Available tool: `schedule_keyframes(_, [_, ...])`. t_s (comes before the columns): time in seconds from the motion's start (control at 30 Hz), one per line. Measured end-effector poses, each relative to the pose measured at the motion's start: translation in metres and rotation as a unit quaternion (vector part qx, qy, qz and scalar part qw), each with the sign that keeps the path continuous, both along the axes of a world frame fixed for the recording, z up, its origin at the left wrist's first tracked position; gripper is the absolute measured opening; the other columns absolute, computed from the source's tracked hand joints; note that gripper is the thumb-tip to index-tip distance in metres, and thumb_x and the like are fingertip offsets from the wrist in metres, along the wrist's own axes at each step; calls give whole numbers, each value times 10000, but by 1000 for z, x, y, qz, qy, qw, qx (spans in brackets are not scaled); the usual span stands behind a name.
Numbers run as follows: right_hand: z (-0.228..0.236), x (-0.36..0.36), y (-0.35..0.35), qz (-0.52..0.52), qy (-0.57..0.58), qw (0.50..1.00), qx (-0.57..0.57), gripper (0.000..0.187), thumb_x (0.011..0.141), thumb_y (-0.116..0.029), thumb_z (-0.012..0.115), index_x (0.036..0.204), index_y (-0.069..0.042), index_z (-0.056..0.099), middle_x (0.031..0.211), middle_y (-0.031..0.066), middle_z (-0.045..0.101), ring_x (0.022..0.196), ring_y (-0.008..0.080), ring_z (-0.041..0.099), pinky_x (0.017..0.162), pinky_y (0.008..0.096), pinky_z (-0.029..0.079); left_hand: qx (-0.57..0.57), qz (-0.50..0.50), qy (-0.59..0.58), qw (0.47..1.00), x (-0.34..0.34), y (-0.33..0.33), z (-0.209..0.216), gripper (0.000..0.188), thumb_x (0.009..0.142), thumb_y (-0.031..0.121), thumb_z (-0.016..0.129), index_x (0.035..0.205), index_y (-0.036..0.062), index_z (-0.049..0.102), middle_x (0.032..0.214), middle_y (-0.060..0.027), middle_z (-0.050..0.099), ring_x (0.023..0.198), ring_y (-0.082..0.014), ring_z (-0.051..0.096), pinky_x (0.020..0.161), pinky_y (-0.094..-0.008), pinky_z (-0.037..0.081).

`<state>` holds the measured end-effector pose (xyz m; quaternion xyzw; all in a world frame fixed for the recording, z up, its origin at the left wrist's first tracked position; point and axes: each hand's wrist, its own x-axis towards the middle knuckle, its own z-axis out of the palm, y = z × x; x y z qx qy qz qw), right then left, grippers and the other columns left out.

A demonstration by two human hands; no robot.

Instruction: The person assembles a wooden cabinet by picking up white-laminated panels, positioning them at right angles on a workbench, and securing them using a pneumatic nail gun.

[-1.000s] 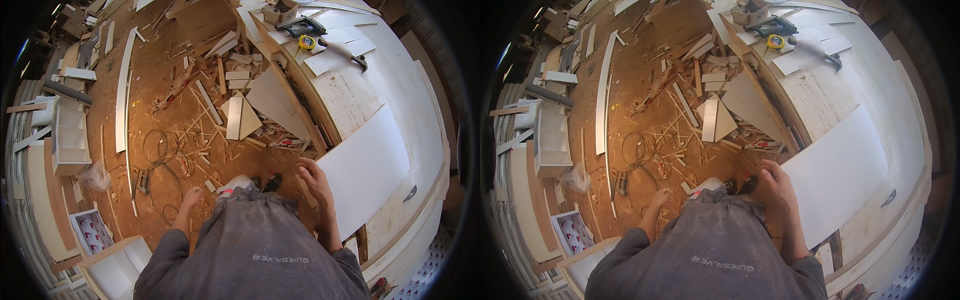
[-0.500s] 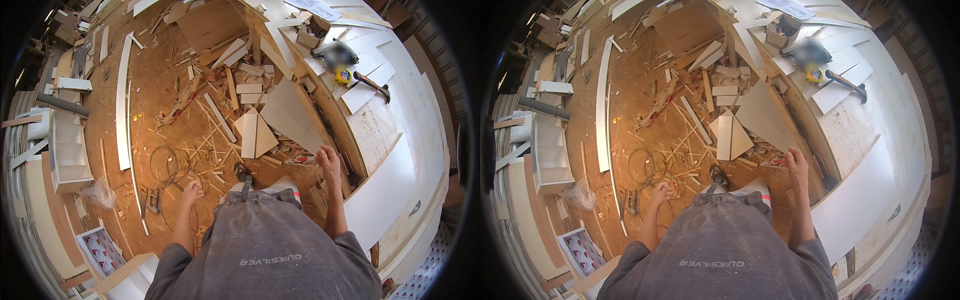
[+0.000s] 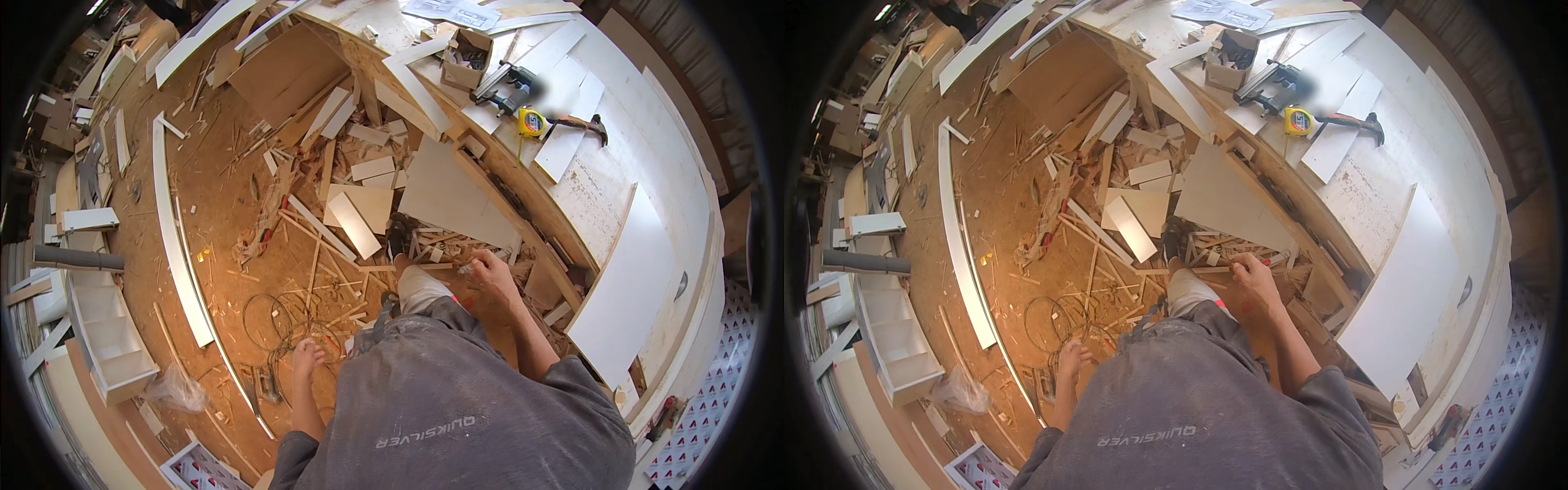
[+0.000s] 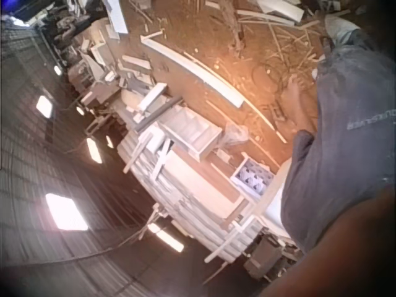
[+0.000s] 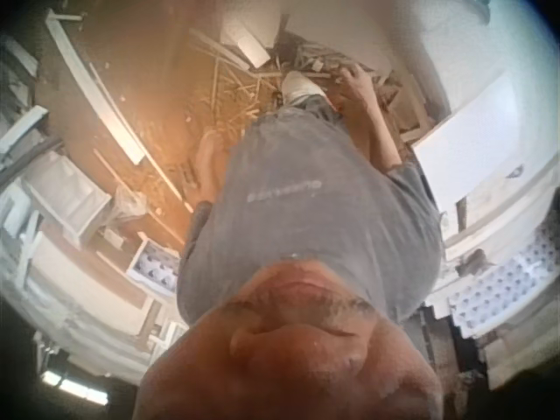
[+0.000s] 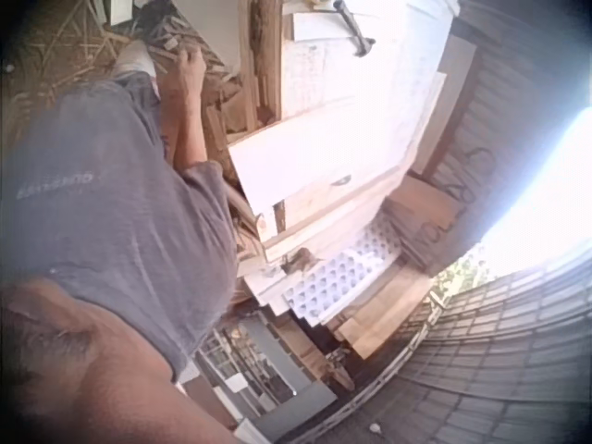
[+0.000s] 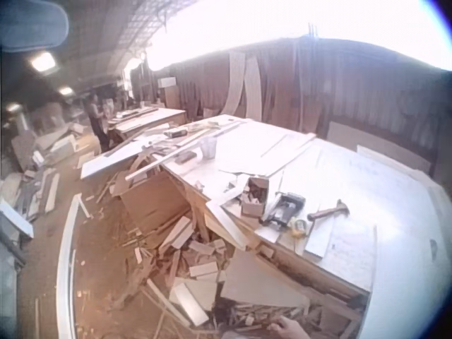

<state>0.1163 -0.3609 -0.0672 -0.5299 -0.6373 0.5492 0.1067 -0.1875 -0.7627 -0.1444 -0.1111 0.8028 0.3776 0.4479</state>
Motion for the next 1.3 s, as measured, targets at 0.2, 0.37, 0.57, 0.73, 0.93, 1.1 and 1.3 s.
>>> schedule_keyframes(0.2, [16,12,49,-126,63,989,42,281,974,-207,521,1169,-20,599,948,66,653,782,126,634,698,276,512,82,-81,17,993,-47,109,16,396,989,231,490,1332,32,495,1024,-71,608,845,-145,617,710,-283,509])
schedule_keyframes(0.37, [49,26,162,-254,17,920,297,353,935,-218,548,1192,21,585,1007,153,655,909,231,652,821,336,511,166,-166,145,961,-89,247,63,385,971,215,530,1306,28,517,1069,-64,602,863,-145,624,680,-278,512])
schedule_keyframes(0.57, [38,57,294,-304,-137,883,331,536,919,-328,557,1342,-8,481,1309,257,497,1233,392,462,1051,456,364,280,-329,316,844,-110,467,133,463,921,266,590,1301,9,532,1126,-151,620,1021,-249,605,914,-362,468])
schedule_keyframes(0.73, [23,61,361,-307,-178,876,328,632,930,-395,557,1418,-20,412,1359,249,482,1278,393,423,1081,471,328,285,-417,368,781,-66,631,168,565,891,331,611,1333,-1,496,1293,-230,523,1225,-352,491,1046,-414,379])
schedule_keyframes(0.93, [14,56,394,-293,-174,865,368,621,938,-378,564,1435,-44,402,1380,228,476,1300,378,403,1103,458,295,227,-424,391,785,-35,745,168,743,860,405,623,1422,-10,369,1393,-259,456,1309,-386,425,1097,-433,327])
schedule_keyframes(1.1, [21,51,398,-310,-118,883,331,625,964,-390,527,1461,-46,364,1434,225,420,1332,371,364,1117,460,273,222,-405,358,812,-50,784,149,700,866,391,606,1401,-3,385,1392,-282,457,1292,-413,448,1086,-447,334])
schedule_keyframes(1.3, [19,53,413,-291,-150,880,343,671,933,-401,581,1471,-69,355,1474,229,359,1359,388,311,1127,469,256,225,-398,337,823,-57,808,140,547,878,226,482,1367,-14,429,1307,-305,515,1232,-443,480,1059,-457,352])
